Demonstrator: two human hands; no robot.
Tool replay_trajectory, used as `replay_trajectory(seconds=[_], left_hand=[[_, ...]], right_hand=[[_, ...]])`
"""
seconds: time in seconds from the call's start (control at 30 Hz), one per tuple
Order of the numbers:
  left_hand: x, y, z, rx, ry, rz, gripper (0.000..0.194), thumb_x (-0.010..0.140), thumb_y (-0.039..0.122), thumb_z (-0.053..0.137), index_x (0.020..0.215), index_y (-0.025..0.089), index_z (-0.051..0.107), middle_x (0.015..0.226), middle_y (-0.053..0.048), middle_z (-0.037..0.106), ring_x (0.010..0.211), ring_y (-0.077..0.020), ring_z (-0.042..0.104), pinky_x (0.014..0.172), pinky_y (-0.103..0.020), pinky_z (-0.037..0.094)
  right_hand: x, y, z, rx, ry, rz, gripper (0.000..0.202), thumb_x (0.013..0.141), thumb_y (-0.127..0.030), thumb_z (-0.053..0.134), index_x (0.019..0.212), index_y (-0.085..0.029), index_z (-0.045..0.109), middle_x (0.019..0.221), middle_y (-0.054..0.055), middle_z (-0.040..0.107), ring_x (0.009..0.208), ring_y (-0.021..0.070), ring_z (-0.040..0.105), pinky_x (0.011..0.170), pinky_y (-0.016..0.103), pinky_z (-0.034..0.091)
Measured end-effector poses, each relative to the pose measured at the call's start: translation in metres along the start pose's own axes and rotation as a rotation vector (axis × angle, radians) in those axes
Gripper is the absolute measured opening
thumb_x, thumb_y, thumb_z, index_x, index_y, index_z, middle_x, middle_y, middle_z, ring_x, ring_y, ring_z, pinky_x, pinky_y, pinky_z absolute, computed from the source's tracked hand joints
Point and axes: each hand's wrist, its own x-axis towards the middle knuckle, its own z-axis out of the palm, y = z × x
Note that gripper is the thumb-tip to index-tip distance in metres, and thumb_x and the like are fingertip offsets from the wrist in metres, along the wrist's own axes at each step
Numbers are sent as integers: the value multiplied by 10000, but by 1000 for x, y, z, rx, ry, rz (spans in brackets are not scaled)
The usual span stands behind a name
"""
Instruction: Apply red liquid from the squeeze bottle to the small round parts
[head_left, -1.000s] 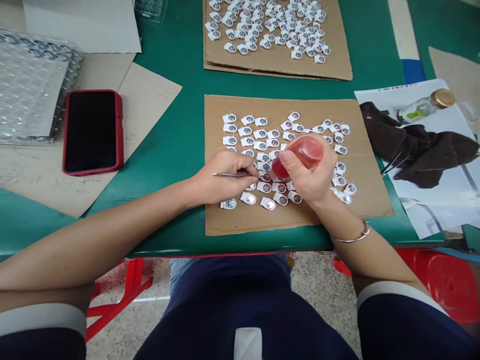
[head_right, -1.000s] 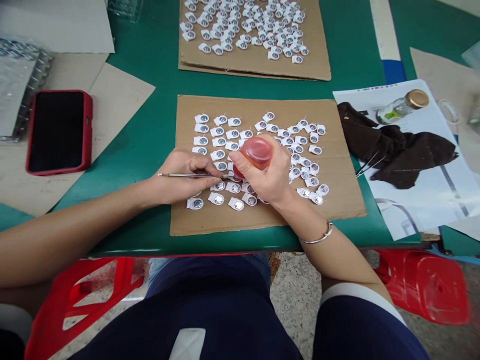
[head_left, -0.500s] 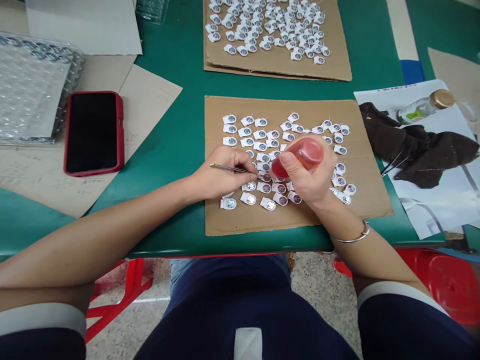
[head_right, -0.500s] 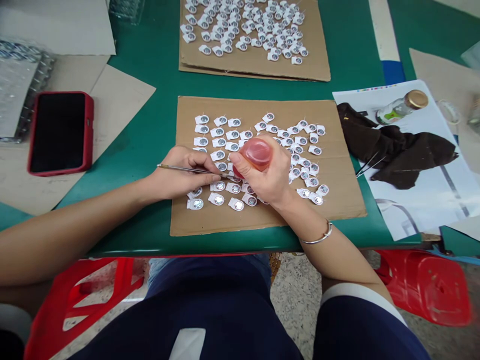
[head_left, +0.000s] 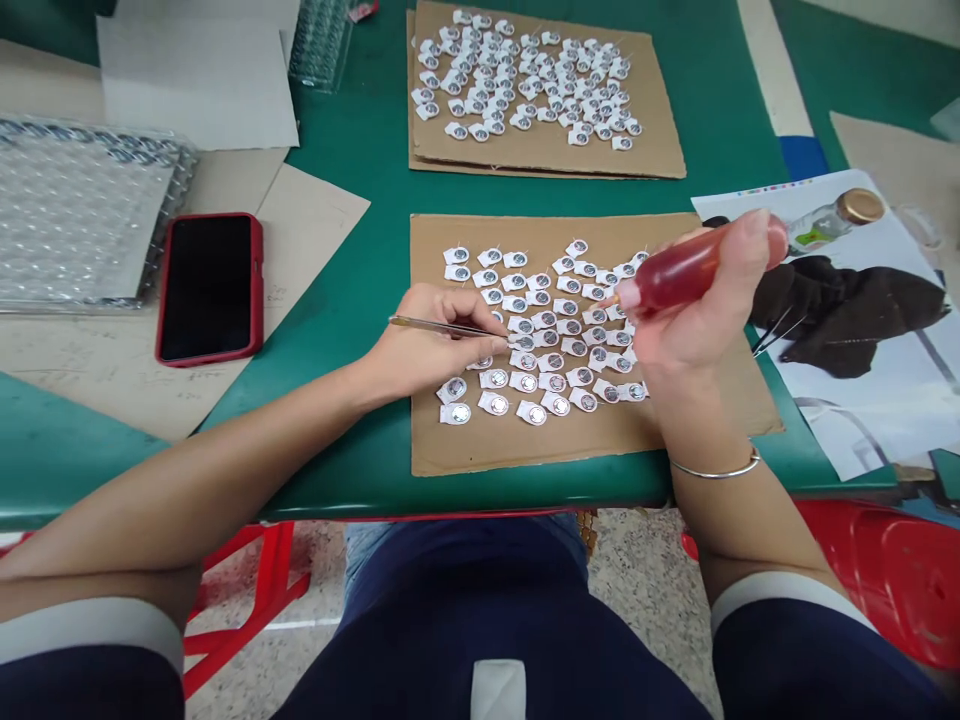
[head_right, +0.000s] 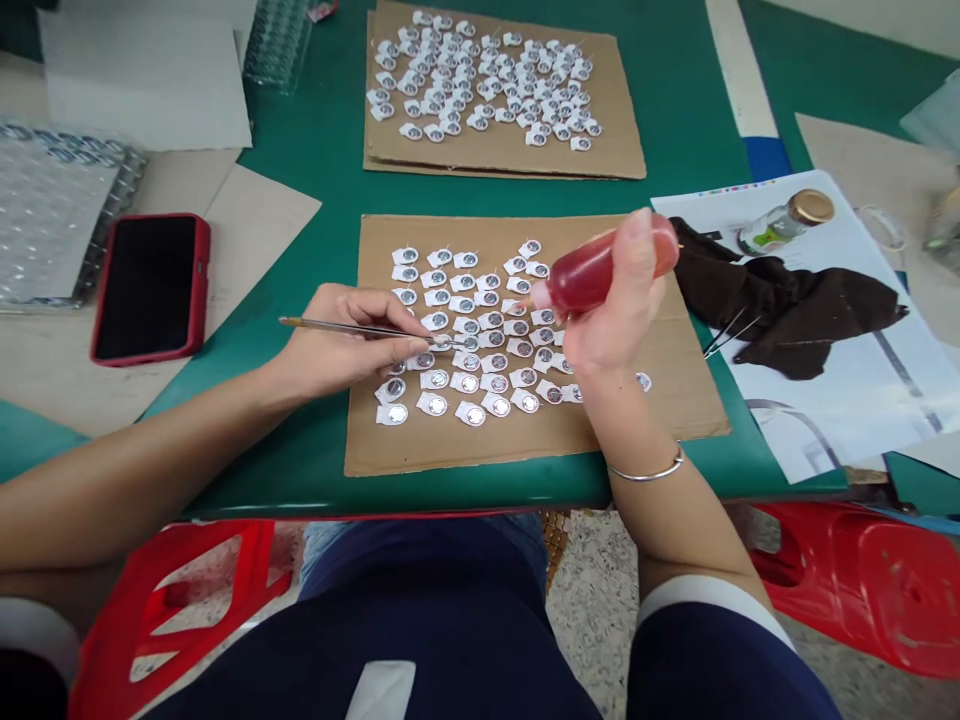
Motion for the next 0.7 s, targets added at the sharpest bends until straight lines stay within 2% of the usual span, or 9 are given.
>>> replay_trajectory(seconds=[0.1, 0.27, 0.4, 0.53, 0.7], left_hand=[[0, 5, -3, 147, 83, 81, 22, 675, 152, 634, 691, 141, 645, 634, 4, 644, 562, -84, 581, 494, -172, 440], [-1, 6, 4, 506, -36, 357, 76, 707, 136, 566, 725, 163, 635, 604, 30, 624, 545, -88, 573, 490, -188, 400], [-7, -2, 14, 664, -59, 486, 116, 765, 150, 492, 808, 155, 599, 715, -7, 647, 654, -122, 609, 555, -215, 445], [-17, -10, 24, 729, -12, 528, 147, 802, 164, 436, 820, 148, 581, 704, -25, 637, 643, -124, 606, 555, -218, 467], [-20, -13, 25, 790, -27, 555, 158, 776, 126, 410, 780, 150, 566, 655, -18, 615, 601, -125, 589, 540, -225, 475]], right_hand=[[15, -8, -1, 14, 16, 111, 299, 825, -486, 365, 729, -204, 392, 565, -31, 420, 438, 106, 552, 351, 217, 335], [18, -19, 12, -20, -213, 236, 279, 784, -477, 479, 737, -207, 429, 570, -3, 511, 581, 171, 626, 342, 217, 304], [9, -15, 29, 40, -330, 203, 275, 749, -480, 543, 767, -218, 463, 584, -8, 560, 523, 167, 617, 320, 215, 260], [0, -9, 33, 20, -280, 168, 272, 739, -481, 564, 735, -233, 454, 557, -31, 531, 509, 154, 613, 308, 209, 255], [-7, -9, 31, -50, -218, 74, 266, 770, -454, 539, 683, -229, 427, 489, -49, 463, 483, 143, 599, 302, 205, 255]])
